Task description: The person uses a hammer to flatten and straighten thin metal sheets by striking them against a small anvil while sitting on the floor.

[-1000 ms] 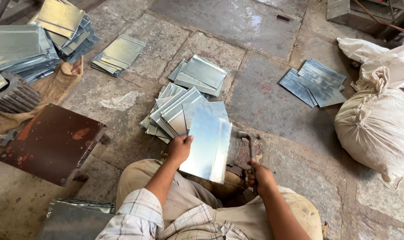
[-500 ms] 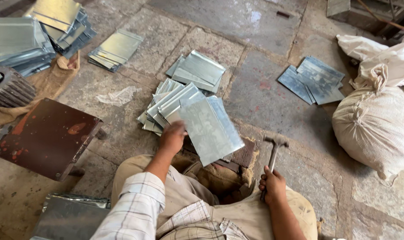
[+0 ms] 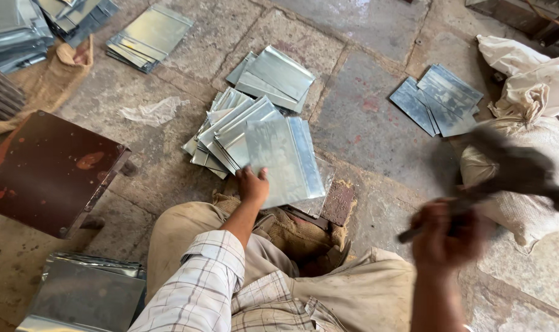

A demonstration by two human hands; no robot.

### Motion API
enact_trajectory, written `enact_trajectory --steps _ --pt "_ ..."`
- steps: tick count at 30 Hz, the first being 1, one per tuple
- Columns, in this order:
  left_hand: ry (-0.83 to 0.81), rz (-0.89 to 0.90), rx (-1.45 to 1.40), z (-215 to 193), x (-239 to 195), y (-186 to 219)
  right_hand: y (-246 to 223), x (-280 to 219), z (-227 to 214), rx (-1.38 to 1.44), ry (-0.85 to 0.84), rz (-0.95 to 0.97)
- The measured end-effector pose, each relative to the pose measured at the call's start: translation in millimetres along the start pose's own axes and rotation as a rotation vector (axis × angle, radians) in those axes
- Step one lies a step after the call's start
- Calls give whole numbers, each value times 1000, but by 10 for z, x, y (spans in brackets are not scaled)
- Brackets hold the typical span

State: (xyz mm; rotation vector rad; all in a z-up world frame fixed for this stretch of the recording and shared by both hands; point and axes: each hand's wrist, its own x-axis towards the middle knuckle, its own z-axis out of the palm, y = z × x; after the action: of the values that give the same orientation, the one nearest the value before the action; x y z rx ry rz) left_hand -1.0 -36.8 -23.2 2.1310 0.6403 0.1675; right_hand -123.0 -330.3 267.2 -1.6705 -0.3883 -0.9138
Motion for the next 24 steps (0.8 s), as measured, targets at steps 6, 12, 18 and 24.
enact_trajectory --steps 6,12,18,24 --pt "-75 -125 112 -254 247 -65 -199 290 -45 -283 165 -266" --pt "-97 -123 134 -455 297 140 752 -938 623 -371 -197 74" --pt "-114 -79 122 -437 361 81 730 -1003 876 -577 -416 722" --pt "-146 -111 154 -402 379 98 407 -237 607 -278 -122 27"
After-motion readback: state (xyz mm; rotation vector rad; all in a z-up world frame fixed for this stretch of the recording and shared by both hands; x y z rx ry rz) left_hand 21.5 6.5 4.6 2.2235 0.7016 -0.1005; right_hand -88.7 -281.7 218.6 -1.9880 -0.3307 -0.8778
